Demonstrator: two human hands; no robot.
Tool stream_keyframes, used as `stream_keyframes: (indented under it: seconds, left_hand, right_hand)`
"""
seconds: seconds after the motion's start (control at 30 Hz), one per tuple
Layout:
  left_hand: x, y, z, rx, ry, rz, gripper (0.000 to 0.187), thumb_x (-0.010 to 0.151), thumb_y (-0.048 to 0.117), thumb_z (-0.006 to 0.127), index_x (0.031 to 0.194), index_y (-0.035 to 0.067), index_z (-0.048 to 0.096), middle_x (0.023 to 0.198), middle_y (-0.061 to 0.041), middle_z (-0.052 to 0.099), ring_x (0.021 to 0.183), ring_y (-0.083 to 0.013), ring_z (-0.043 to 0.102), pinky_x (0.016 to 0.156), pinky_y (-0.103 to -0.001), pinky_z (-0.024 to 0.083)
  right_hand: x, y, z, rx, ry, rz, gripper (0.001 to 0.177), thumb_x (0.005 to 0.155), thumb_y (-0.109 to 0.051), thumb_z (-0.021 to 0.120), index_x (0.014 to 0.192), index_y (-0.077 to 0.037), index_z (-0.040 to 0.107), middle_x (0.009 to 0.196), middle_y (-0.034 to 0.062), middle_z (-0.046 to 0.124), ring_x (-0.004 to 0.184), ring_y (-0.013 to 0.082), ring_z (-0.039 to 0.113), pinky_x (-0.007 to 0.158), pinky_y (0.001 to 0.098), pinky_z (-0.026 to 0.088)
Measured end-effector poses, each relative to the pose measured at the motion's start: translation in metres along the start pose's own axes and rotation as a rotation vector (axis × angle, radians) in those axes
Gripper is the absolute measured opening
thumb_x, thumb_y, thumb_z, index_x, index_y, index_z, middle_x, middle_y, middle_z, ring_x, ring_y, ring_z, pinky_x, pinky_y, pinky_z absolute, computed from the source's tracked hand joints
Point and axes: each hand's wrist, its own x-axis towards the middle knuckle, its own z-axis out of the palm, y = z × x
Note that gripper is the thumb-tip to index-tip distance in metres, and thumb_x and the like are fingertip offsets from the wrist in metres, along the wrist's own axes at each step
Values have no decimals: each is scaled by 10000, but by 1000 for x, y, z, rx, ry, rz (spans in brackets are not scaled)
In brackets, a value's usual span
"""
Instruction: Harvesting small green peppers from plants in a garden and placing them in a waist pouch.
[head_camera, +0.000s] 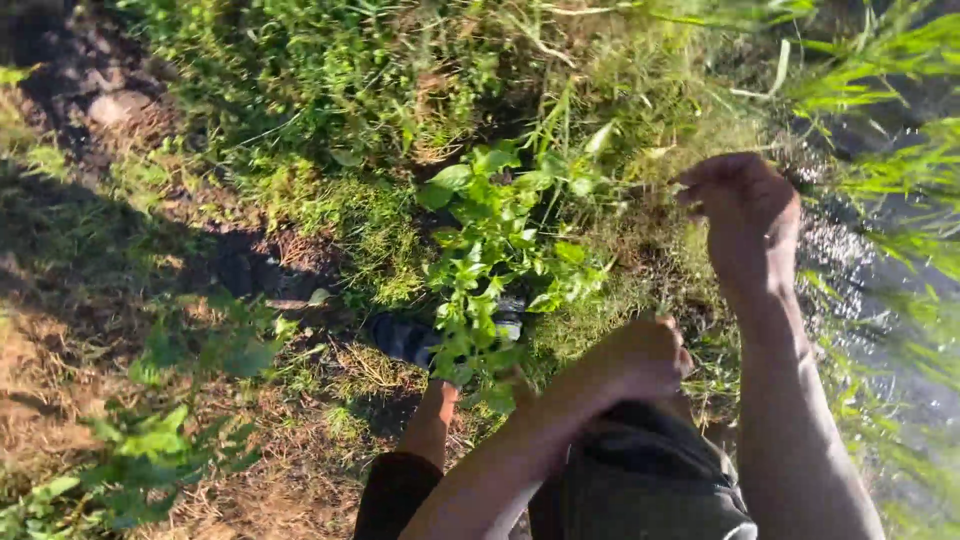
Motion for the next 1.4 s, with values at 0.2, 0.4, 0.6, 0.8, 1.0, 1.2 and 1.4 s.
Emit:
stream_keyframes:
  seconds: [0.2,0.4,0.6,0.8,1.0,1.2,1.4]
  left_hand:
    - [29,-48,-28,405,406,-355,655,880,293,507,1400,-105,511,1464,-340,486,1346,-483,467,1073,-575,354]
    - [-37,-71,-113,662,140,-539,626,951,291,496,1465,-62,448,1538,-270,417,1416,-423,389,1141,-624,236]
    - [-80,-107,-179,896,-63,-715,603,1021,288,486,1530,-20,385,1612,-198,348,1485,-363,312,1209,-672,115]
    - [-105,-127,-176,1143,-10,-727,556,946,189,528,1476,35,465,1650,-132,354,1535,-339,309,1157,-703,171]
    - [-104,-128,-181,1033,166,-689,542,904,176,581,1421,22,529,1640,-148,364,1516,-314,312,1158,-676,206]
    - [-110,-130,-180,806,22,-744,459,974,158,559,1405,0,549,1558,-198,408,1594,-342,243,1167,-695,186]
    - [-124,-96,-166,774,197,-575,495,949,153,560,1429,33,541,1668,-215,297,1456,-350,318,1231,-654,151]
  right_hand:
    - [22,77,-7,-531,-154,107,159,981,-66,578,1067,-54,711,996,102,766,860,180,720,732,335,577]
    - [21,155,54,-627,-339,139,212,1093,-196,552,1109,-46,700,1052,151,767,804,260,744,700,412,596]
    - [37,183,141,-505,-286,-32,248,970,-36,547,1124,-87,734,1172,151,730,950,305,715,763,441,604]
    - [74,233,197,-784,-375,-176,311,861,-67,649,1138,-161,755,1141,116,737,1014,319,705,847,446,586]
    - [96,244,234,-945,-571,-64,265,865,-258,738,1114,-167,731,1108,125,715,1033,327,682,818,498,565]
    - [89,284,248,-1081,-560,-110,171,967,-294,658,1072,-199,754,997,122,745,877,319,734,729,477,609]
    - [68,204,167,-1112,-359,309,279,1110,-252,549,1062,-82,765,832,143,754,641,264,683,535,408,562]
